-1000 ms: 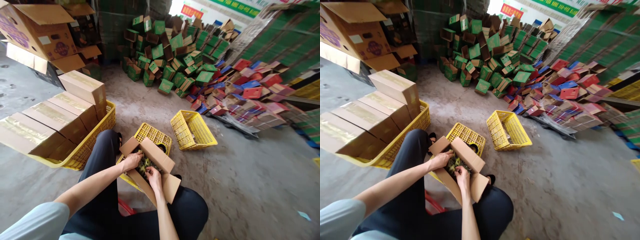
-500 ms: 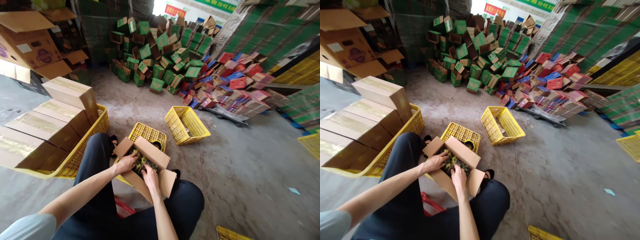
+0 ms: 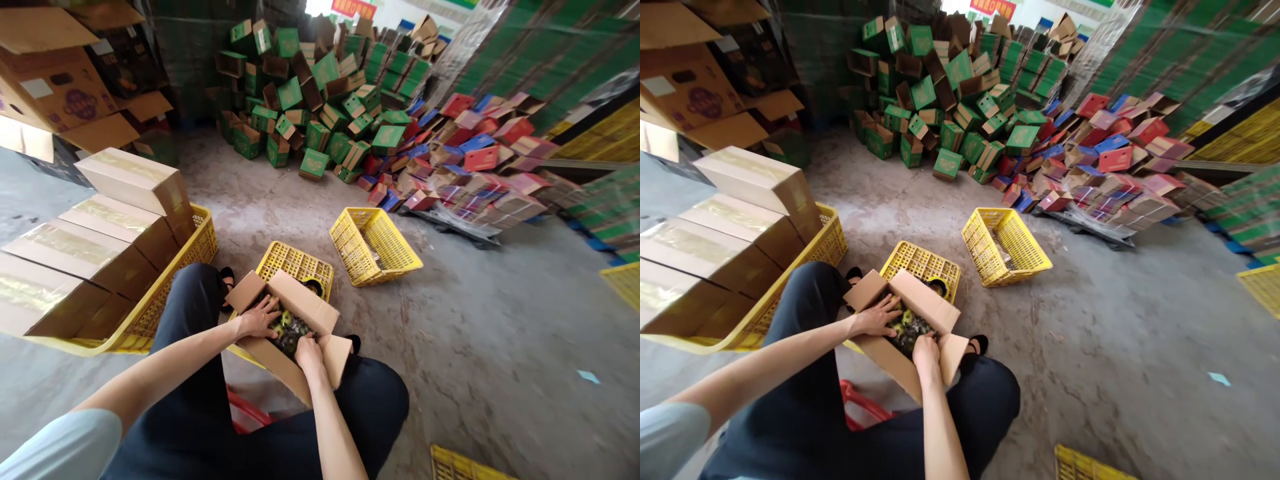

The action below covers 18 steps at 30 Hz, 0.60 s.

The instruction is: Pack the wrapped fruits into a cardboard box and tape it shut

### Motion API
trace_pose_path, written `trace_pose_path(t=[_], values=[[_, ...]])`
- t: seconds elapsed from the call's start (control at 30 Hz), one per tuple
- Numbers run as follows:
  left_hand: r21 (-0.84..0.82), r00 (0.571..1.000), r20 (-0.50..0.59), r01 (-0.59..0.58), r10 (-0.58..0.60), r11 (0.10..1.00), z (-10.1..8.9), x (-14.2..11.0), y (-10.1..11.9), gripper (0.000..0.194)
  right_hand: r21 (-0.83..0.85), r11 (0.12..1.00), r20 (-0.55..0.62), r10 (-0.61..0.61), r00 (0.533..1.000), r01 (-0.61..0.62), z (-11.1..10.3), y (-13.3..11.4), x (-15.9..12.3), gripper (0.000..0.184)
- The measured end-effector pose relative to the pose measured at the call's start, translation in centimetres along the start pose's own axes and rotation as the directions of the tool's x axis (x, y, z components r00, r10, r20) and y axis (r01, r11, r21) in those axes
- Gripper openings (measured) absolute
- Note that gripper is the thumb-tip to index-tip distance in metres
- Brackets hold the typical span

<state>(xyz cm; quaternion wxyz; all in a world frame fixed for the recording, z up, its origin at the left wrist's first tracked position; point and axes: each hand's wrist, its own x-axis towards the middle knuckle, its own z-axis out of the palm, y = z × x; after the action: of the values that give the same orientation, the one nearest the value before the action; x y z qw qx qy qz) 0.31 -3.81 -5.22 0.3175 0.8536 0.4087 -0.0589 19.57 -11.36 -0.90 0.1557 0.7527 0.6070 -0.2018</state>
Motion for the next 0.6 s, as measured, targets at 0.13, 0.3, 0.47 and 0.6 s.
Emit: trace_pose_path(t=[0.13, 0.3, 0.47, 0.6], values=[[-0.021, 0.999, -0.039, -0.033, 0.032, 0.999, 0.4, -0.3, -0.3, 0.073, 0.006, 0.999, -0.042, -0.033, 0.999, 0.033, -0.6, 0.5, -1.1, 0.048], [-0.062, 0.966, -0.231, -0.134, 0.117, 0.989, 0.8, 0.0, -1.2, 0.046, 0.054, 0.988, -0.178, -0.131, 0.975, 0.142, -0.7, -0.6, -3.1, 0.038], [-0.044, 0.941, -0.333, -0.079, 0.060, 0.996, 0.5, 0.5, -1.6, 0.048, 0.050, 0.978, -0.378, -0.169, 0.910, 0.202, 0.1, -3.6, -3.2, 0.051], [0.000, 0.935, -0.353, 0.005, -0.005, 1.000, 0.7, 0.6, -0.9, 0.049, 0.102, 0.947, -0.303, -0.261, 0.917, 0.304, 0.3, -5.1, -1.7, 0.041]])
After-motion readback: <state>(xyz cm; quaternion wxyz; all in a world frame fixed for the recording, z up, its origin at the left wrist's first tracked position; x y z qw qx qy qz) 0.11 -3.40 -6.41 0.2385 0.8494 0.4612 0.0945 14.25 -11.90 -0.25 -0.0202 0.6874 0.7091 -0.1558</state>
